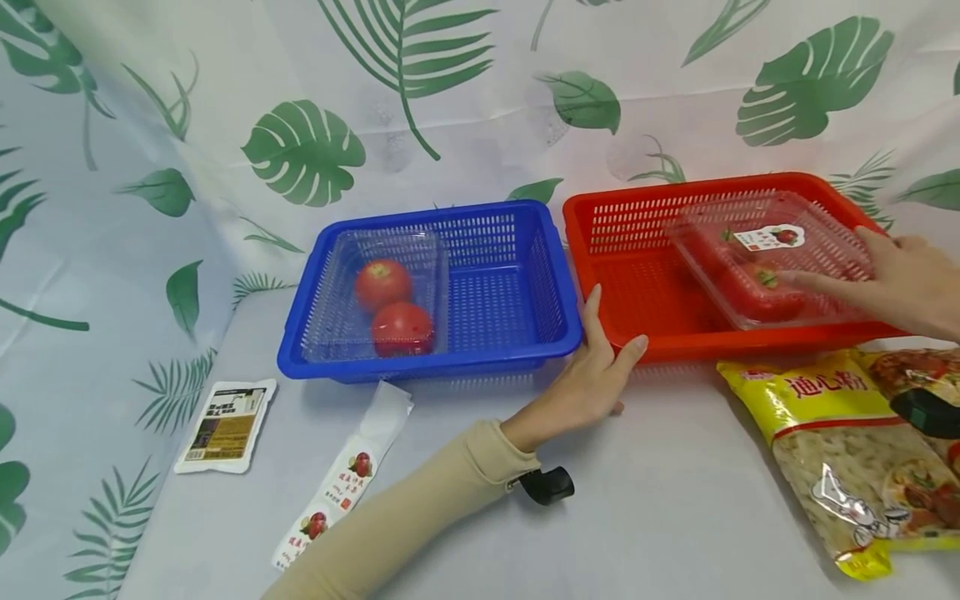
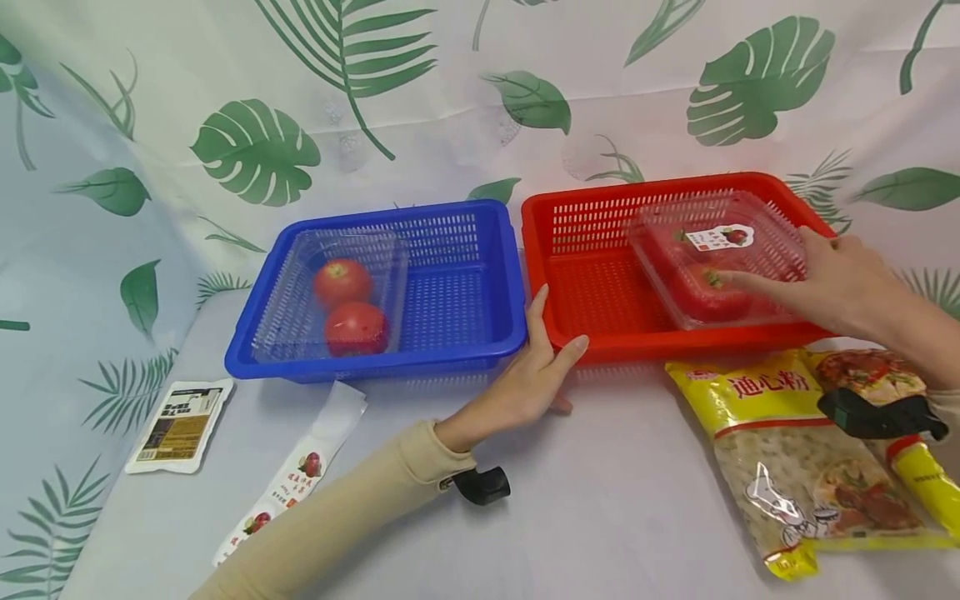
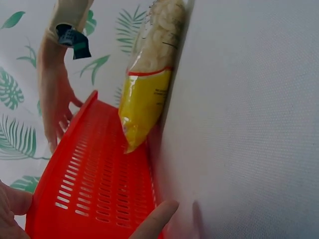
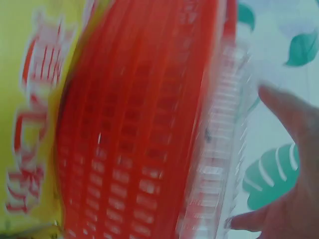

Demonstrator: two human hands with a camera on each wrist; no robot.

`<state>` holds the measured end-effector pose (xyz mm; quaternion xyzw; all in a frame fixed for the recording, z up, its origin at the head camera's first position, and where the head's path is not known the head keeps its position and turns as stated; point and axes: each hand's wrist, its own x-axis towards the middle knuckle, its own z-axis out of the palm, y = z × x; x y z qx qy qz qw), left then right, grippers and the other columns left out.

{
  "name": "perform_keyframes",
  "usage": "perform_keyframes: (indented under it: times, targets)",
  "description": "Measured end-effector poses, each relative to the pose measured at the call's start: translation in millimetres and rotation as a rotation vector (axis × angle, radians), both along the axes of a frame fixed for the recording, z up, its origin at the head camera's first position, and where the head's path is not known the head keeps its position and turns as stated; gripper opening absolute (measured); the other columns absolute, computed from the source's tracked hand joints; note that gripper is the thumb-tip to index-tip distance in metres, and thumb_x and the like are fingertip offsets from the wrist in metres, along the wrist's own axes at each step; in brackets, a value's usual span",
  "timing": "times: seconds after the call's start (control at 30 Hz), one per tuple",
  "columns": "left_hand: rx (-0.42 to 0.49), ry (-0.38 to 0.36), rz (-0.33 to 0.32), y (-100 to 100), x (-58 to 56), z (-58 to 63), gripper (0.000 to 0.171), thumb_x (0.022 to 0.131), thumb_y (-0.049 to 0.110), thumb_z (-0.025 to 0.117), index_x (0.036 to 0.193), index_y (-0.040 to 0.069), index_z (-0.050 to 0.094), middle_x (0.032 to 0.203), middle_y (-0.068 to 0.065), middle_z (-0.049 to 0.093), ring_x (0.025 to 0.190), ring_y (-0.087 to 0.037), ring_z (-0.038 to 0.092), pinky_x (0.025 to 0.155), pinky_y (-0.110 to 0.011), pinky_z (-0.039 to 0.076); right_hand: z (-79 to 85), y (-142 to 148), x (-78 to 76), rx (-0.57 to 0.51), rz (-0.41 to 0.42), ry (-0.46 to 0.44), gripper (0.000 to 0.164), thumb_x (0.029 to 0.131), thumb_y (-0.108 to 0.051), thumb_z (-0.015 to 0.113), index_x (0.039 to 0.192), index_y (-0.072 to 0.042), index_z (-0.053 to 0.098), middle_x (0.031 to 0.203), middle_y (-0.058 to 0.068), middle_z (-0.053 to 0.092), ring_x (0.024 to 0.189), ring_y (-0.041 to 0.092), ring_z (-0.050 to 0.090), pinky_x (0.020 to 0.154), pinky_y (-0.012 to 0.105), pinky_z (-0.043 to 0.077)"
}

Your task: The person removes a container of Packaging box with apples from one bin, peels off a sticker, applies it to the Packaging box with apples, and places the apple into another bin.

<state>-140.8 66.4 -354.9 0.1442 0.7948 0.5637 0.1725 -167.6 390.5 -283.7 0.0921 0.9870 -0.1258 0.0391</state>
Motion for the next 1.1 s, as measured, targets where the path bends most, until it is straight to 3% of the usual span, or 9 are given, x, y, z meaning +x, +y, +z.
perform_keyframes:
  times: [0.07,0.23,0.5,0.7,0.8,0.87,0.93,1.03,1.1]
  targets:
    - [0.0,-0.005,0.0,0,0.0,0.4,0.085,0.109,0.045,0.051,0.166,0.035,-0.012,0.125,-0.026,0.062,0.053,-0.032,0.068,0.058,-0.026,0.052,-2.6,-2,2.7,-0.015,0.039,0.006,0.107,0.093,-0.059,0.065,0.155,0.013,0.016,0.129,0.047,0.027,0.111,0.064,0.03,0.081,0.077,0.051]
    - [0.007,-0.026,0.008,-1,0.1,0.8,0.085,0.109,0.045,0.052,0.166,0.037,-0.011,0.141,-0.025,0.056,0.053,-0.033,0.069,0.06,-0.026,0.053,-9.7,0,5.9,-0.041,0.076,0.018,0.107,0.093,-0.054,0.069,0.157,0.012,0.013,0.131,0.047,0.026,0.114,0.064,0.027,0.081,0.077,0.051]
    - [0.014,-0.001,0.004,-2,-0.4,0.9,0.084,0.11,0.044,0.051,0.166,0.034,-0.011,0.136,-0.025,0.057,0.054,-0.032,0.069,0.06,-0.025,0.052,-20.4,-9,15.2,-0.109,-0.013,0.031,0.111,0.095,-0.053,0.066,0.159,0.01,0.001,0.152,0.049,0.001,0.128,0.066,0.013,0.09,0.083,0.039]
    - [0.022,-0.005,0.0,-2,-0.2,1.8,0.083,0.11,0.043,0.051,0.167,0.033,-0.009,0.153,-0.023,0.044,0.056,-0.035,0.069,0.056,-0.026,0.052,-26.7,-4,13.8,-0.095,-0.012,0.041,0.113,0.093,-0.057,0.067,0.16,0.009,0.005,0.151,0.049,0.003,0.127,0.066,0.015,0.089,0.083,0.039]
    - [0.016,-0.024,0.009,-2,0.3,2.3,0.083,0.11,0.042,0.052,0.166,0.035,-0.009,0.14,-0.025,0.055,0.057,-0.035,0.069,0.057,-0.025,0.052,-31.7,-1,14.9,-0.079,0.004,0.047,0.112,0.093,-0.058,0.066,0.16,0.009,0.007,0.151,0.049,0.003,0.127,0.066,0.015,0.089,0.084,0.038]
    - [0.013,-0.028,0.016,-1,0.5,3.7,0.083,0.11,0.042,0.052,0.166,0.037,-0.008,0.113,-0.023,0.065,0.056,-0.034,0.069,0.058,-0.025,0.051,-32.5,0,17.4,-0.075,0.013,0.056,0.111,0.094,-0.059,0.065,0.16,0.009,0.007,0.152,0.048,0.001,0.129,0.067,0.012,0.09,0.085,0.037]
    - [0.015,-0.029,0.017,-1,0.6,4.8,0.082,0.109,0.041,0.052,0.166,0.037,-0.008,0.088,-0.017,0.063,0.055,-0.033,0.067,0.056,-0.024,0.048,-31.2,-2,20.2,-0.073,0.015,0.067,0.108,0.095,-0.056,0.064,0.16,0.009,0.007,0.152,0.048,0.002,0.129,0.067,0.011,0.091,0.085,0.036]
    - [0.02,-0.043,0.011,-2,1.7,6.5,0.081,0.11,0.039,0.052,0.166,0.036,-0.006,0.073,-0.011,0.053,0.053,-0.032,0.062,0.054,-0.024,0.045,-25.3,-8,24.6,-0.08,0.018,0.097,0.106,0.095,-0.052,0.067,0.161,0.006,0.007,0.153,0.048,0.004,0.129,0.067,0.013,0.092,0.087,0.034]
    - [0.026,-0.063,0.008,-4,3.7,7.7,0.079,0.11,0.036,0.051,0.166,0.036,-0.005,0.085,-0.015,0.062,0.055,-0.032,0.063,0.054,-0.024,0.047,-21.5,-16,28.4,-0.08,0.034,0.134,0.102,0.095,-0.044,0.07,0.16,0.007,0.01,0.152,0.048,0.008,0.128,0.066,0.015,0.098,0.087,0.03]
